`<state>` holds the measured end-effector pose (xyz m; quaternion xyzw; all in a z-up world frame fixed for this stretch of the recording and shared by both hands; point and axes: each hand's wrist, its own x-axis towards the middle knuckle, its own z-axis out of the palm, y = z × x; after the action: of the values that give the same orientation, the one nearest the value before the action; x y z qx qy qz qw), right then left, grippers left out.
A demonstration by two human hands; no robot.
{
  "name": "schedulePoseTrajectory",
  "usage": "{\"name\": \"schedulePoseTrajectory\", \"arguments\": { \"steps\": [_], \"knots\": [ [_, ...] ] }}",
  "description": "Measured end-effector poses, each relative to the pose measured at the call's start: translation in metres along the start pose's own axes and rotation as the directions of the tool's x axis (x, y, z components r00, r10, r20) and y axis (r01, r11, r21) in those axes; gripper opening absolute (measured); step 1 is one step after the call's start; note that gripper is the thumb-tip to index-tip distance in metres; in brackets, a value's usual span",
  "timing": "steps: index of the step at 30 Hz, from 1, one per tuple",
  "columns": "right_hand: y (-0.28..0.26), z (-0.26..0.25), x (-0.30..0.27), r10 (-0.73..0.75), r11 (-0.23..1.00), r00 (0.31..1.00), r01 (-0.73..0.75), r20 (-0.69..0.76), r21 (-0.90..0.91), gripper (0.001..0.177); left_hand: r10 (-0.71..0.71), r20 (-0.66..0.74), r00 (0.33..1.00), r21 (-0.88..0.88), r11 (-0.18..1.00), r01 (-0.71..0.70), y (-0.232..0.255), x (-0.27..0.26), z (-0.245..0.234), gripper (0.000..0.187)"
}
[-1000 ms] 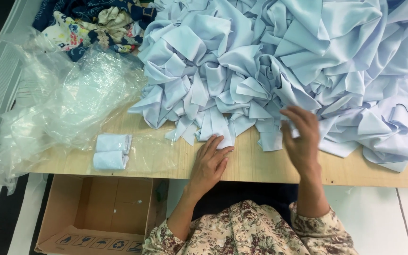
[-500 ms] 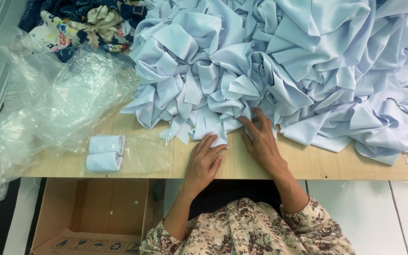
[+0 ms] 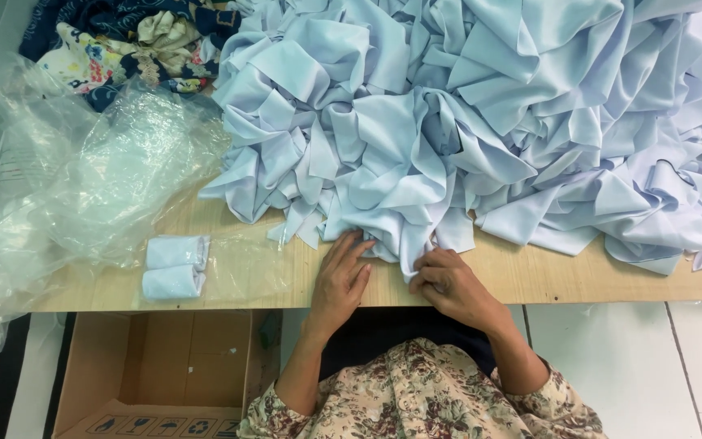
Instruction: The person folds white fabric pieces into rectangles, rolls them into cylinders, and places them into plastic bags on a table next to a large pile of similar fabric.
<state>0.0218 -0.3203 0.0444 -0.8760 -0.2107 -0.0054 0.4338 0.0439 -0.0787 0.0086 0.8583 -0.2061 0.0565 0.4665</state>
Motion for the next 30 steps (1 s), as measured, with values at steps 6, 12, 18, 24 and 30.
{"name": "schedulePoseTrajectory", "arguments": {
  "steps": [6,12,18,24,30],
  "knots": [
    [0.044,-0.026,-0.057,0.275,0.931,0.957,-0.241,-0.090,0.275,0.032,0.000,-0.021,1.000,-0.006,1.000,0.000,-0.003,-0.001,0.002,0.041],
    [0.041,-0.066,-0.078,0.458,0.882,0.766,-0.328,-0.450,0.339,0.030,0.004,-0.045,0.999,-0.024,1.000,-0.005,0.001,0.000,0.003,0.039],
    [0.048,-0.082,-0.083,0.508,0.856,0.565,-0.419,-0.650,0.304,0.027,0.039,-0.020,0.999,0.060,0.997,-0.038,0.002,-0.002,0.003,0.037],
    [0.031,-0.086,-0.080,0.635,0.772,0.420,-0.389,-0.648,0.504,0.025,0.238,-0.260,0.936,-0.019,0.968,-0.252,0.027,0.006,0.012,0.020],
    [0.030,-0.099,-0.099,0.618,0.759,0.362,-0.507,-0.698,0.409,0.024,0.429,-0.043,0.902,-0.190,0.883,-0.429,0.056,0.022,0.038,0.027]
  ]
}}
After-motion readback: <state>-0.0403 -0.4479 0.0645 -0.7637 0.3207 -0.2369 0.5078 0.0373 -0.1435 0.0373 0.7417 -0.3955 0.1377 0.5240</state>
